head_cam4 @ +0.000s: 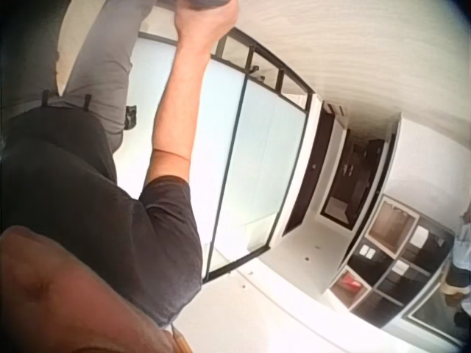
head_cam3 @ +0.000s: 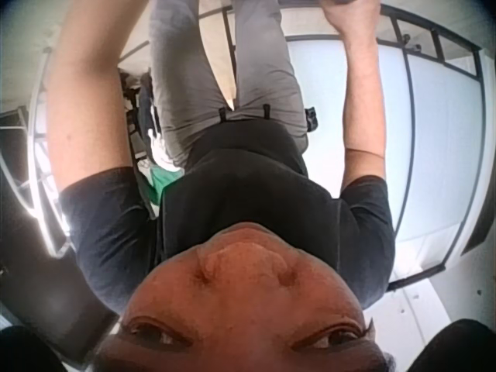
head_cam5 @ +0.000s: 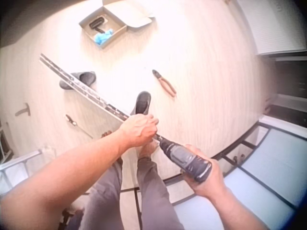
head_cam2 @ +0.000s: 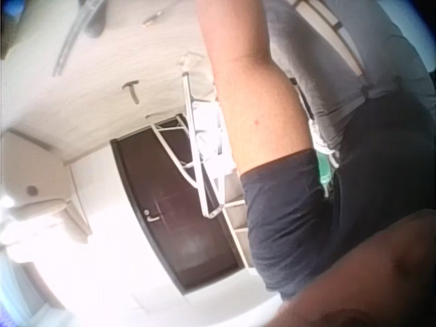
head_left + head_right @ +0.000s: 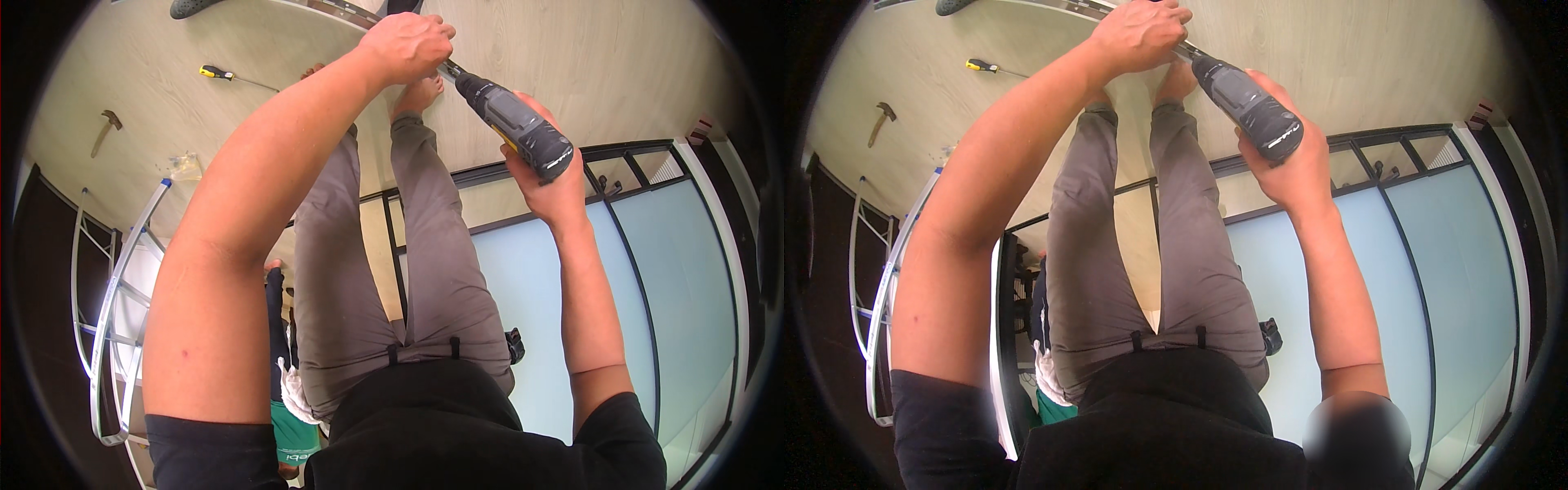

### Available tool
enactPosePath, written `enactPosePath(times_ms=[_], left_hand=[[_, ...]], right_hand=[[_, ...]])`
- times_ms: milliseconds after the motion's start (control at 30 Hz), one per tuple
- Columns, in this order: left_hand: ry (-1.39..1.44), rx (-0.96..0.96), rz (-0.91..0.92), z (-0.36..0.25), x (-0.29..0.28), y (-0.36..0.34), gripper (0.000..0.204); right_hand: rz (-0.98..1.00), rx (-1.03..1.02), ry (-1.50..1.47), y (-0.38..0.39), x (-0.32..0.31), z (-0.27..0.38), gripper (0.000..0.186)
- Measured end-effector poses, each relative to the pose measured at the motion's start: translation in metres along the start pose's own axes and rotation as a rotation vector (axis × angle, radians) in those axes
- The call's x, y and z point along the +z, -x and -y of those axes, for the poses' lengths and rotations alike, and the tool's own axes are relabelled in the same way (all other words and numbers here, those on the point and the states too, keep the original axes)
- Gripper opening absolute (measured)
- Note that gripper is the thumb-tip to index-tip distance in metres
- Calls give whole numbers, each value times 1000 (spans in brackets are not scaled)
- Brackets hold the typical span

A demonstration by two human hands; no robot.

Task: The person uses a drill to make holes in a curved metal rail attached to a white panel, then picks up a bag of screws and a screwdriver to begin fastening the rail.

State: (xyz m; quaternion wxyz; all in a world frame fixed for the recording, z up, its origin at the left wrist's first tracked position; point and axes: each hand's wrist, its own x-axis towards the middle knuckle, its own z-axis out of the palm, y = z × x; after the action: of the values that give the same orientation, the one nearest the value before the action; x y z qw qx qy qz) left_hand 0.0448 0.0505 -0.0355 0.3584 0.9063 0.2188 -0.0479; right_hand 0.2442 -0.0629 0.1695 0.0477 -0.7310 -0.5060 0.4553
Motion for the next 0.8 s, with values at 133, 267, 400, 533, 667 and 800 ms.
enactPosePath(times_ms=[133,267,400,533,667,800], left_hand=[[15,14,11,0,0,3,8],[20,0,13,-1,1,4,9],[15,-11,20,-1,1,4,9],[21,-18,22,-2,-2,4,9],[9,-6,18,0,0,3,9],[19,-15,3,1,1,5,9]], right_hand=[[21,22,0,-2,-4,1,71],[32,42,-24,0,-3,-1,70],[28,43,-20,0,-1,-3,70],[35,44,5,-1,-3,-3,70],[21,25,-39,-1,-2,-4,69],[24,23,-19,-2,-2,-2,69]])
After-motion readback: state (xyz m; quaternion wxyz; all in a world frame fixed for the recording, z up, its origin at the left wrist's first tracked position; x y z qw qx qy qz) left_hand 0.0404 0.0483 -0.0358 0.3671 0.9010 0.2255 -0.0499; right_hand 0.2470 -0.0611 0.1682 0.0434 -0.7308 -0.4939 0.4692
